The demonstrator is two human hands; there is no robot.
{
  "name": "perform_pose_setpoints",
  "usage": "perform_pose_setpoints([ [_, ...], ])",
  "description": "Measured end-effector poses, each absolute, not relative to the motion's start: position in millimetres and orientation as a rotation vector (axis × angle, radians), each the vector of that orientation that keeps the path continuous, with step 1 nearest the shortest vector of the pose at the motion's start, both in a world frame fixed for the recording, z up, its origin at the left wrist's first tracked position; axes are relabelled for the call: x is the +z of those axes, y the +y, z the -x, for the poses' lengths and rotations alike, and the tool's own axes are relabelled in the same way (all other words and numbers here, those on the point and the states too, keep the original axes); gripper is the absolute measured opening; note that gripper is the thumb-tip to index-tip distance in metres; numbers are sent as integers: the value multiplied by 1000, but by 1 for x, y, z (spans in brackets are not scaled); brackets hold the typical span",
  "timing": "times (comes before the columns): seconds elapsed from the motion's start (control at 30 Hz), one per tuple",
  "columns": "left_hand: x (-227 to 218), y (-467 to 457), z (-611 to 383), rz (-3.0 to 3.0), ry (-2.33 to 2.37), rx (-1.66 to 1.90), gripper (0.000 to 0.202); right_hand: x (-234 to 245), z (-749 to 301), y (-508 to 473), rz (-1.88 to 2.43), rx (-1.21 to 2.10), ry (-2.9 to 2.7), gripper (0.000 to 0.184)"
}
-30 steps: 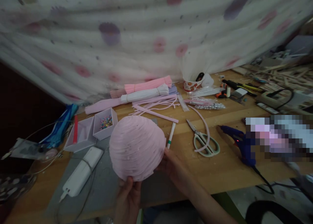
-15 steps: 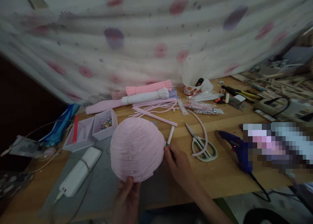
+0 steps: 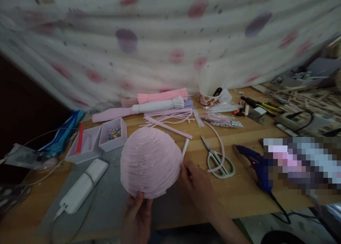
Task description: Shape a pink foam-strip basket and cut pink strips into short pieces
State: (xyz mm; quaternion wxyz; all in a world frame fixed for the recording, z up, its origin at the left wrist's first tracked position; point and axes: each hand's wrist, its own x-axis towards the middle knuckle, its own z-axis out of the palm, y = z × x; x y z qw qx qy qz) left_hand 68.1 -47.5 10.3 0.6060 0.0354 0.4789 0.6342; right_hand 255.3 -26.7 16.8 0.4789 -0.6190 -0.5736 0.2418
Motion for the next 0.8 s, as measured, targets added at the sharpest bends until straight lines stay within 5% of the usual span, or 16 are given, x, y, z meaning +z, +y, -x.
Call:
perform_pose_setpoints([
  [0.57,33,-46,-85,60,1064,1488,41,26,-264,-34,850,1474,-993,48],
  [0.8,37,-46,-86,15,1044,1499,43,51,-293,-61,742,1388,-964,39],
])
